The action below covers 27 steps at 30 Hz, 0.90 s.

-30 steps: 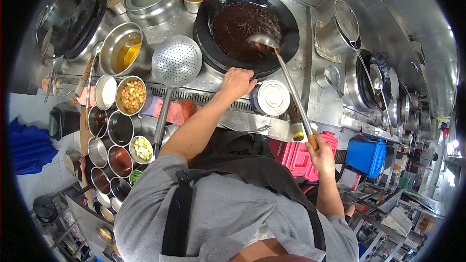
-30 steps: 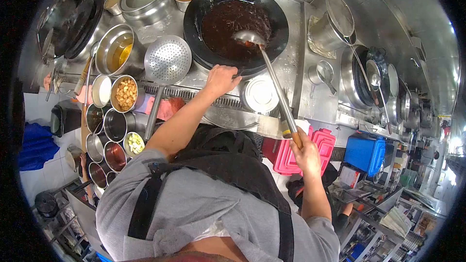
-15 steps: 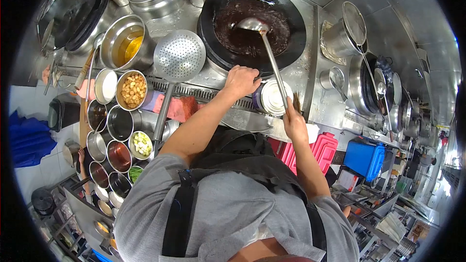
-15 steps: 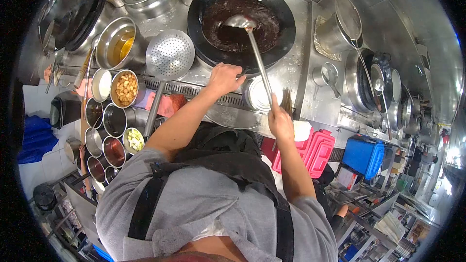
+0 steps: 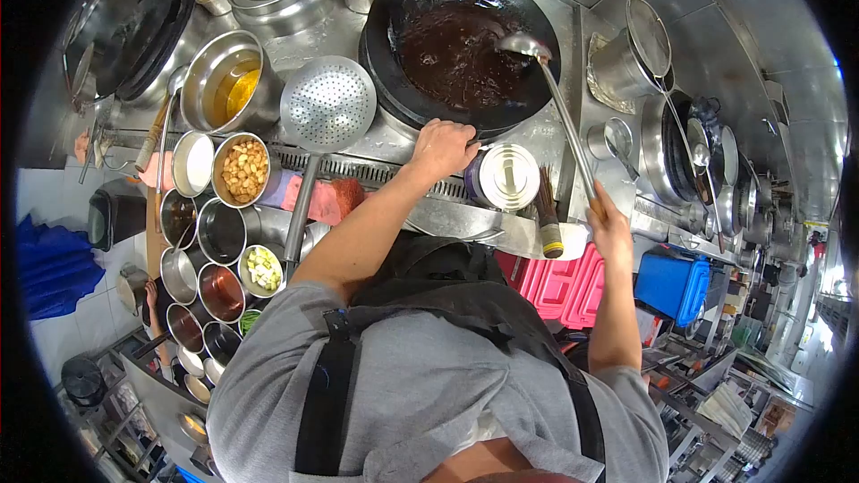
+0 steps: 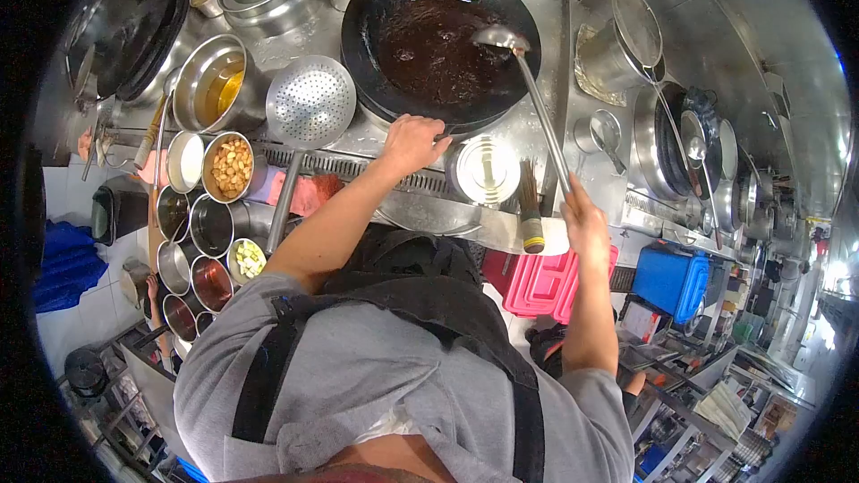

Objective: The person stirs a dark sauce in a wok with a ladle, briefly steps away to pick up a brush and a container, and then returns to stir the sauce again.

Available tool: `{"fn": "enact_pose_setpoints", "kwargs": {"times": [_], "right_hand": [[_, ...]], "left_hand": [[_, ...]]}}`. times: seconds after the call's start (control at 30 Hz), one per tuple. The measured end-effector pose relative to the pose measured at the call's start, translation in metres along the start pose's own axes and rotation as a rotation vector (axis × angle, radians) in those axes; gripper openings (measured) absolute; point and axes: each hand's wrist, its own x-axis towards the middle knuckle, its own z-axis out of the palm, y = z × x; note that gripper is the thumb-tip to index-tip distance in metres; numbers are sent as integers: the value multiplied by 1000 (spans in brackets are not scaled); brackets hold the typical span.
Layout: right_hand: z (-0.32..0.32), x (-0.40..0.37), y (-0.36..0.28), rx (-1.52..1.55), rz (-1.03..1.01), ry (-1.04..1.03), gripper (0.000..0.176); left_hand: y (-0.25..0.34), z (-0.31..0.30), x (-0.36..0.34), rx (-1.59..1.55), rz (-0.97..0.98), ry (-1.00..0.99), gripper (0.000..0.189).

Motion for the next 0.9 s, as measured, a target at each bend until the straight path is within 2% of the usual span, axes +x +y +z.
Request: {"fn": "enact_pose_setpoints", "kwargs": {"times": [0.07, 0.17, 0.2, 0.33, 0.43, 0.57, 0.67, 0.77, 0.83, 0.87, 0.9], "right_hand": [[-24, -25, -8, -40, 53, -24, 55], [-34, -55, -15, -104, 27, -78, 56], [-26, -62, -7, -85, -80, -45, 56], [11, -71, -19, -87, -158, -86, 51], [58, -57, -32, 44, -240, -81, 52], [119, -10, -39, 60, -199, -105, 53], [142, 25, -43, 61, -189, -19, 53], [130, 45, -54, -79, -56, -19, 51], [115, 48, -47, 7, -100, 79, 51], [96, 41, -49, -17, 26, 34, 48], [80, 38, -42, -4, 68, 19, 47]], "left_hand": [[0, 2, 1, -6, -6, -3, 24], [-1, 6, 1, 0, -4, 23, 25], [-1, 6, 1, -3, -2, 22, 25], [0, 2, 1, -5, -3, 8, 24], [1, 0, 1, -8, -1, 4, 24], [-1, 2, 1, -12, 18, 26, 24], [-1, 1, 1, -8, 15, 18, 23], [0, 0, 0, 0, 23, 15, 23], [-1, 0, -1, 10, 25, 11, 23], [-3, 2, -1, 8, 30, 15, 24], [-3, 4, -1, 4, 32, 22, 24]]}}
